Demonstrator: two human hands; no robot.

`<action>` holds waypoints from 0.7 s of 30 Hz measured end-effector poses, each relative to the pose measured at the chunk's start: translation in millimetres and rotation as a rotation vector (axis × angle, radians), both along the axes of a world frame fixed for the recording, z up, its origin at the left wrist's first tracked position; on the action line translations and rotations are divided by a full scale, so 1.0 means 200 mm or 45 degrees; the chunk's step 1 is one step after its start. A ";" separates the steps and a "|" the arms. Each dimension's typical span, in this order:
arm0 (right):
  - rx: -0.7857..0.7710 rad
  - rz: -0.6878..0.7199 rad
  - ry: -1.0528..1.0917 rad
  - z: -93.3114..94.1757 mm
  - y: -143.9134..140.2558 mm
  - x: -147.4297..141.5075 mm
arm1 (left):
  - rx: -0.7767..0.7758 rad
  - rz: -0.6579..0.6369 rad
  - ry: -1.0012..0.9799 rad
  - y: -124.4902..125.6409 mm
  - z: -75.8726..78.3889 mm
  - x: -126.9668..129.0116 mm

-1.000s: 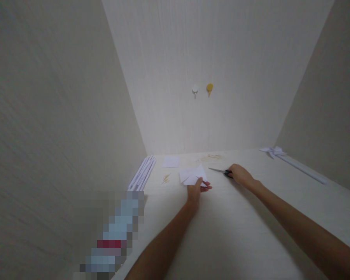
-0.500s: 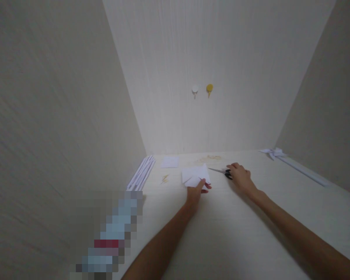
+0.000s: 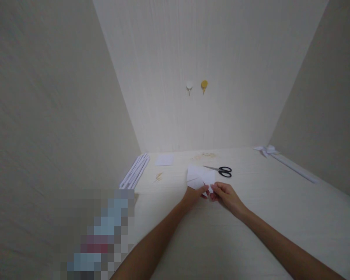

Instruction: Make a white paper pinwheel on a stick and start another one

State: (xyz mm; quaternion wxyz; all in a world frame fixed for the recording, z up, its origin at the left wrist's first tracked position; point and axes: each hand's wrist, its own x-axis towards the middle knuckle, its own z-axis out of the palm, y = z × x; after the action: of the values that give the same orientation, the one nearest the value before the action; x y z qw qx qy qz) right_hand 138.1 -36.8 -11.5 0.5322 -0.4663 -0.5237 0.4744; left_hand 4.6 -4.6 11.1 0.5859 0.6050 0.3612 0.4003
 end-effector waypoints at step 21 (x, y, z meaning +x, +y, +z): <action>-0.012 -0.101 -0.250 0.07 -0.05 -0.02 | -0.102 0.158 -0.034 -0.02 0.05 0.00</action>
State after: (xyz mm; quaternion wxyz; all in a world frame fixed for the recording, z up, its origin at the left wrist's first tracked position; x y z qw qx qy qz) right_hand 134.3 -46.3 2.9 0.4945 -0.5332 -0.5523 0.4075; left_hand 5.4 -8.3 21.3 0.5886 0.5521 0.4057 0.4291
